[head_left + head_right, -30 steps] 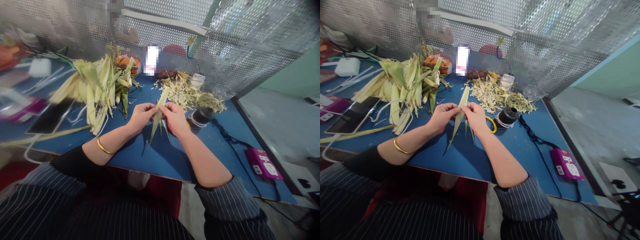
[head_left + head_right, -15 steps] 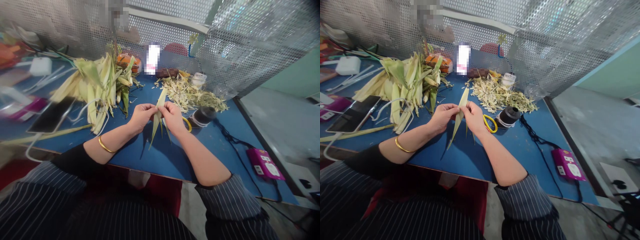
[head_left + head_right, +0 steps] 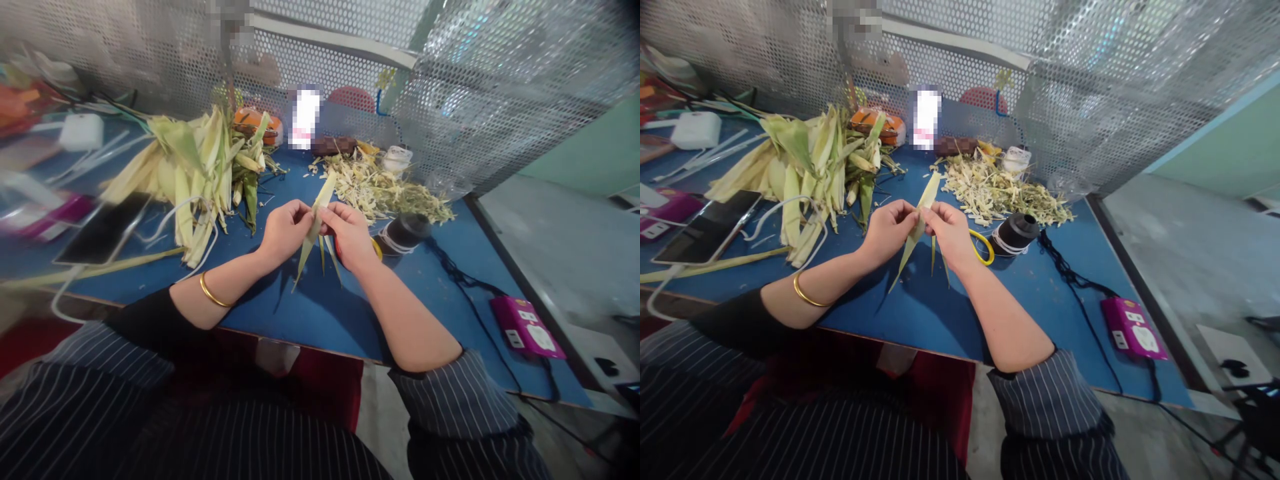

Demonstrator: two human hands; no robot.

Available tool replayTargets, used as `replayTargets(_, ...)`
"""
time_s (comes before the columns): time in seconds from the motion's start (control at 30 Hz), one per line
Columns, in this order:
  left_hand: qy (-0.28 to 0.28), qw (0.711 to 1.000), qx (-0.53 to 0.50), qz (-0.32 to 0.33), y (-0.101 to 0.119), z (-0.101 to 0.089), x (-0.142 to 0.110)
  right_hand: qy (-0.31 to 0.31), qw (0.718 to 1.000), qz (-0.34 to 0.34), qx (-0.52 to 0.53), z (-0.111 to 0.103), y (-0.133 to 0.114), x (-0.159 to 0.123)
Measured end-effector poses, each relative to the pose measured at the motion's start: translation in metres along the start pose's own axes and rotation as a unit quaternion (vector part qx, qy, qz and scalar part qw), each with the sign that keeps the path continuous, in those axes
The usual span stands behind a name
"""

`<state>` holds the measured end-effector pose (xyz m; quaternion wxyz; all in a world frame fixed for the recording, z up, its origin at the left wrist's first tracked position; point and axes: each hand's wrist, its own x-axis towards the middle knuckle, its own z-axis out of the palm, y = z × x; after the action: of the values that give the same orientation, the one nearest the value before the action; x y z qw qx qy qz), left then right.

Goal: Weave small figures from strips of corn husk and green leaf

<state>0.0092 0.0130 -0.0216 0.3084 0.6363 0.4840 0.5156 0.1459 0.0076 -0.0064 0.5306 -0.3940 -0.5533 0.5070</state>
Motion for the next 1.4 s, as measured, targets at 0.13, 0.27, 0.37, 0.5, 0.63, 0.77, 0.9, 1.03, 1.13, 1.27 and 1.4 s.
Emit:
replayTargets(0.13, -0.035, 0.999, 0.013, 0.012, 0.004, -0.001, -0.001, 0.022, 0.999, -0.004, -0.029, -0.001, 0.002, 0.001)
replayTargets(0.27, -0.045, 0.999, 0.005, 0.005, 0.0, -0.001, 0.001, 0.01, 1.0, -0.011, -0.028, 0.0, -0.002, 0.0)
replayTargets(0.37, -0.033, 0.999, 0.004, -0.008, -0.006, 0.0, 0.004, -0.003, 0.999, -0.038, -0.012, 0.001, -0.007, -0.003)
replayTargets(0.5, -0.023, 0.999, -0.013, -0.034, -0.01, 0.001, 0.006, -0.023, 0.998, -0.065, -0.01, 0.001, -0.011, -0.005)
replayTargets(0.63, -0.012, 0.998, -0.036, -0.057, -0.01, 0.0, 0.006, -0.044, 0.994, -0.093, -0.019, 0.001, -0.014, -0.008)
replayTargets(0.77, -0.019, 0.995, -0.062, -0.08, -0.01, 0.001, 0.007, -0.034, 0.991, -0.121, -0.039, 0.004, -0.02, -0.011)
replayTargets(0.9, -0.014, 0.991, -0.081, -0.109, -0.014, 0.001, 0.008, -0.006, 0.99, -0.125, -0.059, 0.005, -0.03, -0.015)
replayTargets(1.03, -0.009, 0.992, -0.058, -0.11, -0.021, 0.002, 0.011, 0.011, 0.99, -0.129, -0.048, 0.004, -0.047, -0.02)
replayTargets(1.13, 0.003, 0.995, -0.031, -0.1, -0.026, 0.001, 0.014, -0.002, 0.991, -0.131, -0.022, 0.003, -0.063, -0.026)
replayTargets(1.27, 0.018, 0.996, 0.003, -0.085, -0.028, -0.002, 0.017, -0.035, 0.993, -0.114, -0.019, -0.007, -0.084, -0.032)
replayTargets(1.4, 0.024, 0.996, 0.013, -0.09, -0.029, -0.003, 0.02, 0.002, 0.99, -0.113, -0.079, -0.026, -0.095, -0.033)
